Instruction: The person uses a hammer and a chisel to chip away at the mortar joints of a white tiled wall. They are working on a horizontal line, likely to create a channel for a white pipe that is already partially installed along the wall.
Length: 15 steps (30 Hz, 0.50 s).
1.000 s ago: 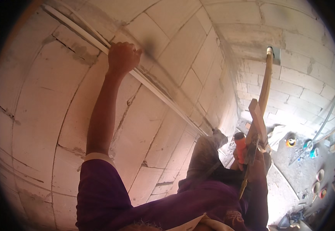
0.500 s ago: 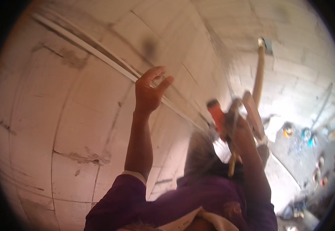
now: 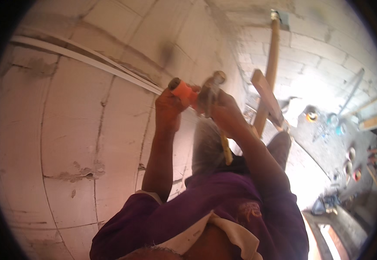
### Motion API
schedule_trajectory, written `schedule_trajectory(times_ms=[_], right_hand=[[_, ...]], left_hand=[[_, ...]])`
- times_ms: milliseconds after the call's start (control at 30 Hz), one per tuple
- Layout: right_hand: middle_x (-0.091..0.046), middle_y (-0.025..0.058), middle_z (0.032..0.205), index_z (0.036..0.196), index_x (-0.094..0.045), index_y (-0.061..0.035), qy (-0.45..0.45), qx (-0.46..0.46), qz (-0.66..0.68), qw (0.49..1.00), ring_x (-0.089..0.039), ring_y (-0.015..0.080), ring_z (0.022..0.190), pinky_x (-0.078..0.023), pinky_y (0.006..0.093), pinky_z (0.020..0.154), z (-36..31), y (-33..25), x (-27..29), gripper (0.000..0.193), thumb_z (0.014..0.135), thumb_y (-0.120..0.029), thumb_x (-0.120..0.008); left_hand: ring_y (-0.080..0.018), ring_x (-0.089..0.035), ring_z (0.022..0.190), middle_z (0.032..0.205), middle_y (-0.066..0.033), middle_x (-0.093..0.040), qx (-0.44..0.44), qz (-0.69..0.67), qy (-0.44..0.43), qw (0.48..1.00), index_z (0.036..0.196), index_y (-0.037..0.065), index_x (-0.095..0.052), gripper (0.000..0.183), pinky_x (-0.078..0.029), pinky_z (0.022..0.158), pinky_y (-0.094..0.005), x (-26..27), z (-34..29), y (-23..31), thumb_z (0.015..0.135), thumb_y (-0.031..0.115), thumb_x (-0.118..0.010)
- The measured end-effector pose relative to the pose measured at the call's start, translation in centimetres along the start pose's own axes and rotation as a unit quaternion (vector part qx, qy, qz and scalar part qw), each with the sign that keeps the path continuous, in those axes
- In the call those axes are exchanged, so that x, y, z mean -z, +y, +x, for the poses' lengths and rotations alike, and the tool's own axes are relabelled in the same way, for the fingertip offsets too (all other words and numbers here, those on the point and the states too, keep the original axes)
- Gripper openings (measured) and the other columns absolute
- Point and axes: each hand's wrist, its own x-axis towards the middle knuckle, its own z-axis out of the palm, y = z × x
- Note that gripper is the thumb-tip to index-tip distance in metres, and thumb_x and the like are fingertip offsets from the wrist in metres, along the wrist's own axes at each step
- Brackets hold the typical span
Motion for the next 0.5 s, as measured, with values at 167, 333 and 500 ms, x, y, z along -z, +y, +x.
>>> schedule_trajectory(times_ms=[167, 333, 500], right_hand=[[-0.068, 0.0106, 0.098, 0.116, -0.062, 0.0006, 0.043, 0.047, -0.118, 0.991, -0.065, 0.0173, 0.092, -0.052, 0.0342, 0.078, 1.0, 2.4, 5.0, 0.04, 0.102, -0.036, -0.063], [-0.064, 0.0156, 0.089, 0.122, -0.056, 0.0006, 0.078, 0.158, -0.282, 0.943, -0.064, 0.0235, 0.079, -0.052, 0.0401, 0.072, 2.9, 4.3, 4.9, 0.036, 0.094, -0.017, -0.071], [-0.065, 0.0168, 0.079, 0.134, -0.052, -0.0013, 0.105, 0.166, -0.272, 0.942, -0.065, 0.0316, 0.073, -0.053, 0.0436, 0.073, 4.3, 0.7, 1.0, 0.052, 0.086, -0.007, -0.071]], left_hand=[[-0.0199, -0.067, 0.086, 0.1, -0.0112, -0.069, -0.208, 0.07, 0.045, 0.974, 0.112, 0.0, -0.059, 0.029, -0.056, 0.095, -0.0425, 4.1, 4.0, 6.3, 0.095, 0.018, -0.074], [-0.0202, -0.067, 0.085, 0.098, -0.0103, -0.067, -0.388, 0.323, 0.097, 0.858, 0.113, 0.0, -0.058, 0.029, -0.058, 0.081, -0.0386, 7.6, 9.8, 22.7, 0.097, 0.02, -0.071], [-0.015, -0.068, 0.089, 0.106, -0.0083, -0.07, -0.355, 0.477, 0.189, 0.782, 0.117, 0.0, -0.065, 0.033, -0.057, 0.069, -0.0294, 6.5, 15.0, 33.7, 0.096, 0.025, -0.072]])
